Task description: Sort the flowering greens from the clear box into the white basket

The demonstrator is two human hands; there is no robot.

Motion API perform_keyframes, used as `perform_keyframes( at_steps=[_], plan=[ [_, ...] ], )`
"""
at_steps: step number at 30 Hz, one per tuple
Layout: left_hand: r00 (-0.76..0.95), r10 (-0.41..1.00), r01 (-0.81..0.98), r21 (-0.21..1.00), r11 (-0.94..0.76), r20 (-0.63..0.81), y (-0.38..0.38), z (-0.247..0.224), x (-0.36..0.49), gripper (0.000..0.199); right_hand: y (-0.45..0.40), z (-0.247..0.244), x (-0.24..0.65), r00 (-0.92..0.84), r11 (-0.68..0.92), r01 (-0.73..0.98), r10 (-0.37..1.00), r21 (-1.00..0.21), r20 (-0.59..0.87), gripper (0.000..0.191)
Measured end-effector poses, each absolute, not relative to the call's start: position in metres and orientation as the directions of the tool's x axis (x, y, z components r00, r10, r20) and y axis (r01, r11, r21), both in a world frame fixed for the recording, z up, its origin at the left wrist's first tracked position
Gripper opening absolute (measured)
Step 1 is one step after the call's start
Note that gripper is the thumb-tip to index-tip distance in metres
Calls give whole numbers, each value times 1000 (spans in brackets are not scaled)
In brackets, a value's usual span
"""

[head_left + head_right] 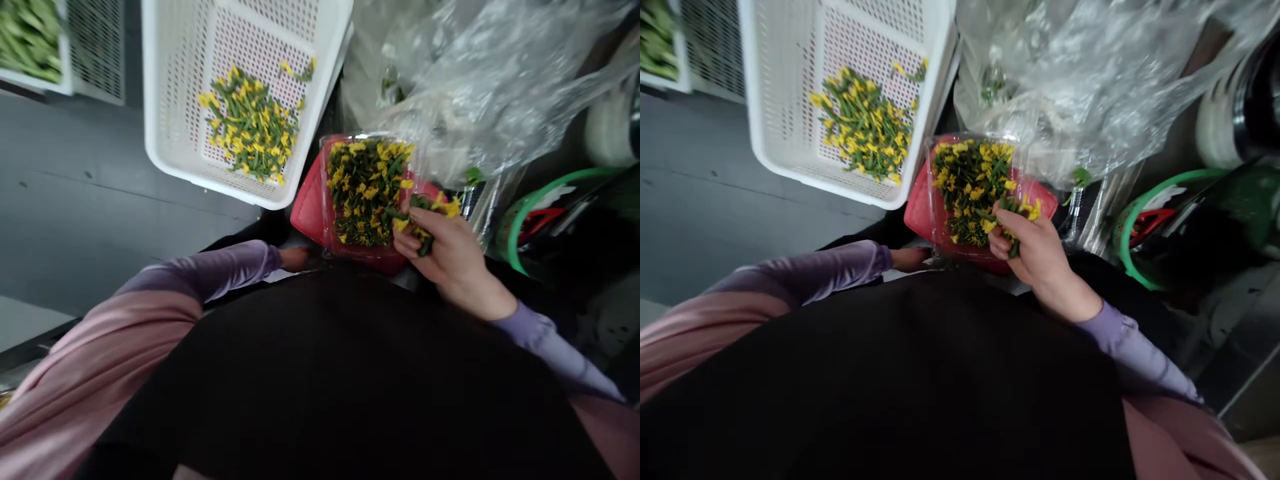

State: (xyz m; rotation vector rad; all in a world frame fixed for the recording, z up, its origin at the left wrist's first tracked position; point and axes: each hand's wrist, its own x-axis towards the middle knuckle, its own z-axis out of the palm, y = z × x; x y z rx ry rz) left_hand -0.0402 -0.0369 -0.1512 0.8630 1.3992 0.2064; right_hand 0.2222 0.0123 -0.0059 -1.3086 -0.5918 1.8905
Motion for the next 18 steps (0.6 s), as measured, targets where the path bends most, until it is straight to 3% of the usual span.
perform_keyframes(
  at_steps=[3, 10, 14, 18],
  plan=[
    [345, 539, 418, 640, 645, -768, -12, -116, -71, 20, 35, -13, 214, -288, -618, -351, 786, -703, -547, 23],
    [290, 772, -110, 782, 614, -565, -45, -9, -91, 39, 60, -31, 188, -449, -687, -386, 723, -616, -525, 17],
    [266, 885, -362, 812, 458, -381, -58, -2, -53, 42, 32, -39, 179, -499, -722, -365, 685, -588, -530, 20],
    [346, 878, -430, 776, 461, -329, -49, -11, -10, 41, 5, -39, 175, -449, -660, -398, 746, -637, -492, 17]
  ],
)
